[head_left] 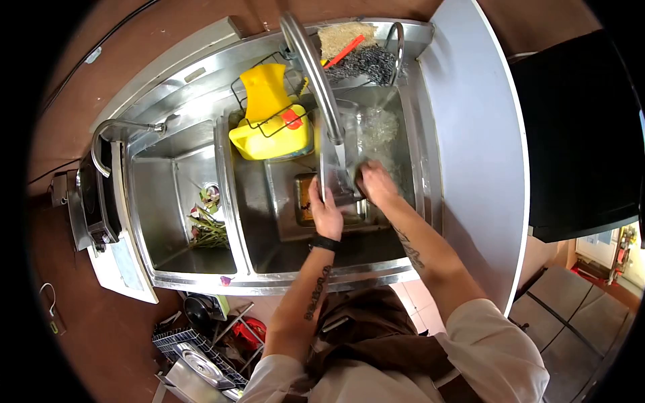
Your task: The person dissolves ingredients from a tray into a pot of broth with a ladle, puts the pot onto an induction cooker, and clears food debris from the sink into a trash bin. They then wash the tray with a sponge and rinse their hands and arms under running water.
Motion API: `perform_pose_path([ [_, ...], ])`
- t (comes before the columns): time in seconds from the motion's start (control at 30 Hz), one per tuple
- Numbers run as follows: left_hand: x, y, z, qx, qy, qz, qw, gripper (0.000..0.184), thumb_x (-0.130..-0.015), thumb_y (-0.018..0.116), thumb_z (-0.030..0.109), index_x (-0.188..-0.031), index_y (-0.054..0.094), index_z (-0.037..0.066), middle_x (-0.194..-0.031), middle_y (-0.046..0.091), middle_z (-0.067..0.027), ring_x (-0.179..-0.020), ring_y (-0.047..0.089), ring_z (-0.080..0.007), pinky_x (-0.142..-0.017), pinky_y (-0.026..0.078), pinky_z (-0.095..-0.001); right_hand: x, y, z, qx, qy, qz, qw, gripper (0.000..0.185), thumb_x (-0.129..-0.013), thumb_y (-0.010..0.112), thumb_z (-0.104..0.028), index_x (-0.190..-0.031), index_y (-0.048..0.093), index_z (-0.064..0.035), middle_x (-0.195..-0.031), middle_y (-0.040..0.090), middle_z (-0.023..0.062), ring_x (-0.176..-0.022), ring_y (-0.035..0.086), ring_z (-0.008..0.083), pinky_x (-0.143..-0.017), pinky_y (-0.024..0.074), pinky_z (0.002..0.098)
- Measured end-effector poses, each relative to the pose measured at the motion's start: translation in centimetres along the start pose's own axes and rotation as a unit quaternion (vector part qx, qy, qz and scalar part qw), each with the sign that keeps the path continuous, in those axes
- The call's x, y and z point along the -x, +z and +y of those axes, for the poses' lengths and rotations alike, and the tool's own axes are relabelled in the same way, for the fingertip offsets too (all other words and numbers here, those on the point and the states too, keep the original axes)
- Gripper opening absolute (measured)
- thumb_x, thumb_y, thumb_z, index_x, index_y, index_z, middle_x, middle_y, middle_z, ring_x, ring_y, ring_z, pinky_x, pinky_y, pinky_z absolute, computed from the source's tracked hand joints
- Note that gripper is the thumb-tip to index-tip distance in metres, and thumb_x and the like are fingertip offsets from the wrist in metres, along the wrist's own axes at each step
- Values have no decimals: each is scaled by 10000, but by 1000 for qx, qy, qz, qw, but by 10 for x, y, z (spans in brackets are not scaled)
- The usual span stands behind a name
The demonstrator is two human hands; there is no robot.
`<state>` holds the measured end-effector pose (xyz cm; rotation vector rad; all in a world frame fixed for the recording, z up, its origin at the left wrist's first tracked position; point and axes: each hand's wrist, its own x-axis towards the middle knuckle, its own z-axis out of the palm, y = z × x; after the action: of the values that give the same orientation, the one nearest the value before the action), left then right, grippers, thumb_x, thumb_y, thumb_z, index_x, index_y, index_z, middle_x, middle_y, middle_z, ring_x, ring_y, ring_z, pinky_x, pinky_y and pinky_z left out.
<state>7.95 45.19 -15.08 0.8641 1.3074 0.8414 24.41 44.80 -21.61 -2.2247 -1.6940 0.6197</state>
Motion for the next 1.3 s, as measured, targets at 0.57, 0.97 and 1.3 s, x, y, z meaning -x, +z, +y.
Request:
perform_pose_path([
  [0.57,23,-12,26,58,-32,-20,998,445,-1055,423,217,-1464,313,81,-1385,433,-103,-1093,579,-263,-711,637,-422,-29,-14,12,81,-63,154,983,258,-840,602,-171,-1050,697,-53,-1171,572,130,-1164,503,331,-1002,419,452],
  [0.97,12,-27,-3,94,-134,-44,986,552,-1045,445,349,-1509,294,91,-1376,463,-149,-1102,591,-309,-721,629,-438,-54,25,-57,-190,-110,231,948,278,-869,559,-136,-1110,612,-8,-1122,595,214,-1139,516,401,-942,465,467],
  [1.3,-4,-14,11,80,-46,-42,995,499,-1065,392,273,-1523,263,122,-1470,372,-116,-1210,525,-304,-723,629,-428,53,-43,-32,-120,54,-300,945,408,-1013,399,-313,-1219,627,-45,-1466,467,60,-1372,390,300,-1117,373,437],
])
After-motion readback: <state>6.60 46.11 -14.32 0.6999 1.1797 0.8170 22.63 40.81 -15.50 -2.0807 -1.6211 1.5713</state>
